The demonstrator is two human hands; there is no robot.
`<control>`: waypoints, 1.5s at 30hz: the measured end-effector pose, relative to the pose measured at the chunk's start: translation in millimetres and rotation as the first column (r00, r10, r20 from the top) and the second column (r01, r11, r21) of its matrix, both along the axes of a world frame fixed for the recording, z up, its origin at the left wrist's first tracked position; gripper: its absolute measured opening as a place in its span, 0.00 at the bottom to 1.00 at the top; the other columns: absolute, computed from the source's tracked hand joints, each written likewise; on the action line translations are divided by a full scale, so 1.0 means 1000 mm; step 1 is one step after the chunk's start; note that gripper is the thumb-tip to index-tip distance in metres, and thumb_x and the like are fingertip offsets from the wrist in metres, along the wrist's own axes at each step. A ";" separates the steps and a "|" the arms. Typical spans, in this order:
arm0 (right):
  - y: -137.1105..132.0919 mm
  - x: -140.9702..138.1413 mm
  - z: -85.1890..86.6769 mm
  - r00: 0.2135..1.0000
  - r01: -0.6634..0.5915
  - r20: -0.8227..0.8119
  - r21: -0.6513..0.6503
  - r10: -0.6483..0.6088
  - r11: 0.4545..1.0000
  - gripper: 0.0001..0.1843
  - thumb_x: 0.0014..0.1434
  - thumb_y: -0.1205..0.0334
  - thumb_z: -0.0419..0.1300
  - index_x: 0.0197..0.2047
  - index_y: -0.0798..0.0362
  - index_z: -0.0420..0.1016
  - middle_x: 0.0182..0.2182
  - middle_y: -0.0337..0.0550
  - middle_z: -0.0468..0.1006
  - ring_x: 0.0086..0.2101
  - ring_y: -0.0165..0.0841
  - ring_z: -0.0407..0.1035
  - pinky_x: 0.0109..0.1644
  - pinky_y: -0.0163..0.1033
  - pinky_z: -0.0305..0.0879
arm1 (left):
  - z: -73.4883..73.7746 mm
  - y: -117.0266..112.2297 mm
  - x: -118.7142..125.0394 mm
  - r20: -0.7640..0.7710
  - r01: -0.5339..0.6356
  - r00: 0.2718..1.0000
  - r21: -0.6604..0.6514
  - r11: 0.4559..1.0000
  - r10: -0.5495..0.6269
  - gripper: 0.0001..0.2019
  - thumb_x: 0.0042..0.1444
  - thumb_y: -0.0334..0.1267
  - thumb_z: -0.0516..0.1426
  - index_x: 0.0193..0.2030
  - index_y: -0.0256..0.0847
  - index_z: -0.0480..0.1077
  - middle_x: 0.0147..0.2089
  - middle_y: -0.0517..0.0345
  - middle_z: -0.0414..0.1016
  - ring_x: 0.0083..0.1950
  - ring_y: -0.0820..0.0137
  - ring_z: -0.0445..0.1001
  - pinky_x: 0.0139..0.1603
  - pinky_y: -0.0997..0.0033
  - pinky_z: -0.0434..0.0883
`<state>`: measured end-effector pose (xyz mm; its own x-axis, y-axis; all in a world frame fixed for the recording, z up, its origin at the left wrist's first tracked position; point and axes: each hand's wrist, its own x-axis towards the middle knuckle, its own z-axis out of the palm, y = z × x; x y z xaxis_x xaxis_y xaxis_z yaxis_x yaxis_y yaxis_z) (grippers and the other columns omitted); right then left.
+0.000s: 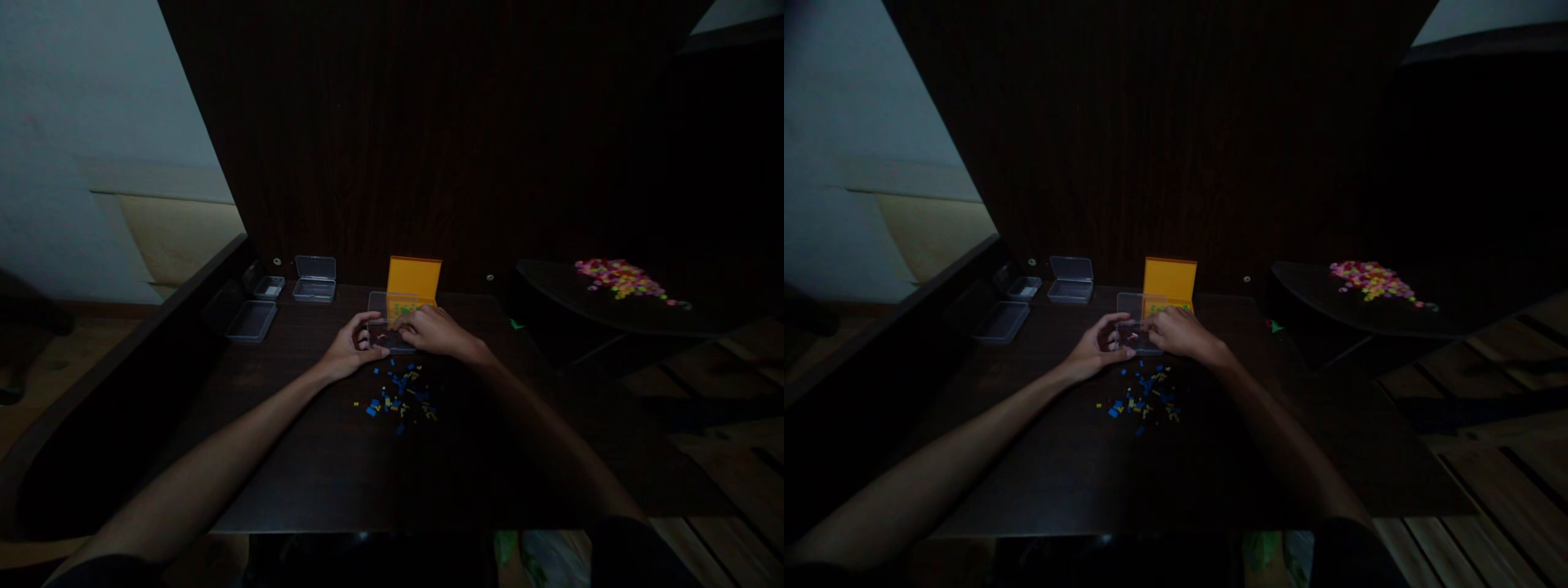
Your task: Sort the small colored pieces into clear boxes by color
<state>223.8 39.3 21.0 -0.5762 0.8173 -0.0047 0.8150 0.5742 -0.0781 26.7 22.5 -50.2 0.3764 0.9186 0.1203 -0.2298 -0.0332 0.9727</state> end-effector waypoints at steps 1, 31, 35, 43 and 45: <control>0.000 0.000 0.000 1.000 -0.006 -0.003 -0.003 0.006 1.000 0.17 0.59 0.64 0.52 0.48 0.50 0.77 0.36 0.46 0.80 0.35 0.36 0.70 0.36 0.36 0.56 | 0.000 0.000 0.000 0.000 0.000 1.000 -0.001 1.000 0.000 0.34 0.38 0.31 0.68 0.53 0.41 0.62 0.58 0.47 0.66 0.50 0.67 0.73 0.54 0.57 0.69; -0.018 -0.003 0.023 0.976 -0.214 -0.065 -0.160 0.206 0.964 0.09 0.51 0.66 0.59 0.35 0.52 0.79 0.26 0.38 0.76 0.26 0.28 0.65 0.30 0.32 0.52 | 0.002 0.000 0.000 -0.017 -0.010 1.000 -0.005 1.000 0.010 0.34 0.37 0.30 0.68 0.54 0.40 0.62 0.57 0.46 0.67 0.50 0.65 0.73 0.55 0.57 0.69; -0.025 -0.006 0.026 0.966 -0.253 -0.096 -0.159 0.240 0.954 0.08 0.52 0.66 0.58 0.34 0.51 0.79 0.24 0.37 0.76 0.25 0.27 0.64 0.30 0.32 0.53 | 0.001 0.000 0.000 -0.017 -0.032 0.999 -0.003 0.999 0.032 0.34 0.37 0.31 0.68 0.53 0.40 0.62 0.58 0.46 0.66 0.50 0.66 0.73 0.54 0.58 0.70; -0.029 -0.014 0.015 0.931 -0.357 -0.007 -0.210 0.364 0.910 0.09 0.52 0.68 0.59 0.34 0.50 0.80 0.31 0.40 0.79 0.32 0.30 0.68 0.33 0.33 0.56 | 0.002 0.001 0.000 -0.006 -0.033 0.999 -0.014 0.999 0.033 0.34 0.37 0.30 0.68 0.52 0.40 0.62 0.58 0.46 0.66 0.51 0.66 0.73 0.56 0.57 0.68; -0.028 -0.015 0.009 0.934 -0.344 0.029 -0.205 0.357 0.916 0.10 0.53 0.69 0.57 0.34 0.51 0.80 0.30 0.41 0.78 0.31 0.30 0.68 0.32 0.33 0.56 | 0.002 0.001 0.000 -0.008 -0.034 0.999 -0.009 0.999 0.034 0.34 0.37 0.30 0.68 0.53 0.40 0.62 0.57 0.46 0.67 0.50 0.66 0.73 0.56 0.57 0.69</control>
